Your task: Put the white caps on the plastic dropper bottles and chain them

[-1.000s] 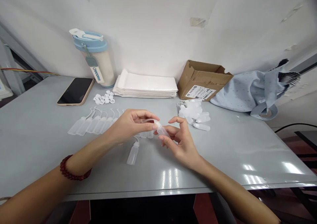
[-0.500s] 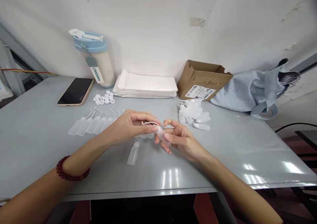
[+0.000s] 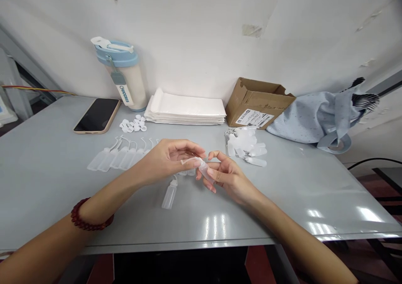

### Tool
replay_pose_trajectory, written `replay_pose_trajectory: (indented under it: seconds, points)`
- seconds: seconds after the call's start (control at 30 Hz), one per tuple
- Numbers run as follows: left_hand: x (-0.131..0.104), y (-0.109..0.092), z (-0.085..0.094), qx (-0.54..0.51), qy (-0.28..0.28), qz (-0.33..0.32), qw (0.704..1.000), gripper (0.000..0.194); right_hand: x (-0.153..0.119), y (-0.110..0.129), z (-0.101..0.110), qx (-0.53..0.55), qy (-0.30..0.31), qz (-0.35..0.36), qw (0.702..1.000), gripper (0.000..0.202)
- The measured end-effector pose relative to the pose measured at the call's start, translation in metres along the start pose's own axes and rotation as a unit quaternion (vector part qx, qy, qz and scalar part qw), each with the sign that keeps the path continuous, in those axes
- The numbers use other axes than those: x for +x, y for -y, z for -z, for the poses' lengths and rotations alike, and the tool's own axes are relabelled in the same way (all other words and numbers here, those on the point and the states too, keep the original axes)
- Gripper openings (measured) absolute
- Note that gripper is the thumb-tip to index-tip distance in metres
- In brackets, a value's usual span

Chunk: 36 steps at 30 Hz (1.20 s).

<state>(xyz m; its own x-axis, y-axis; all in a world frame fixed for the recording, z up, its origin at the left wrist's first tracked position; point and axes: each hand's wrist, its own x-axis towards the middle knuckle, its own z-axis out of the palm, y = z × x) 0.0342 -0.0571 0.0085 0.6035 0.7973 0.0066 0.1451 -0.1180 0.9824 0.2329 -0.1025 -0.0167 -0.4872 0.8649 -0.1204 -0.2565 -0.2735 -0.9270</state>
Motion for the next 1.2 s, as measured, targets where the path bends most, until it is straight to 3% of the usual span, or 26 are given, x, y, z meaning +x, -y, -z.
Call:
replay_pose_trajectory:
  seconds: [0.2,0.43,0.57,0.73,0.93,1.2]
  points:
    - [0.0007,-0.0014,-0.0039,0.071,-0.005,0.024,0.997,0.016,-0.0013,-0.0014,-0.0012,-0.049,-0.019,0.017,0.998,0.030]
    - [-0.0014,0.0029,-0.0073,0.113,-0.009,-0.013,0.993,0.020,-0.0025,0.0006,-0.0018,-0.075,-0.047,-0.013,0.996,0.031]
    - [-0.0025,0.0018,-0.0090,0.086,-0.001,-0.053,0.995,0.014,-0.0011,0.0012,0.0023,-0.021,-0.028,-0.025,0.999,0.030]
    - [-0.0034,0.0002,-0.0085,0.106,0.021,-0.091,0.990,0.008,0.0006,0.0033,0.0057,0.059,0.006,-0.097,0.994,0.028]
    - [-0.0010,0.0030,-0.0041,0.103,0.025,-0.051,0.993,0.028,-0.0007,0.0053,0.0024,0.043,-0.026,-0.077,0.996,0.025]
    - [-0.0008,-0.0005,-0.0070,0.103,0.022,-0.011,0.994,0.022,-0.0028,0.0063,-0.0019,-0.028,-0.055,-0.079,0.995,0.025]
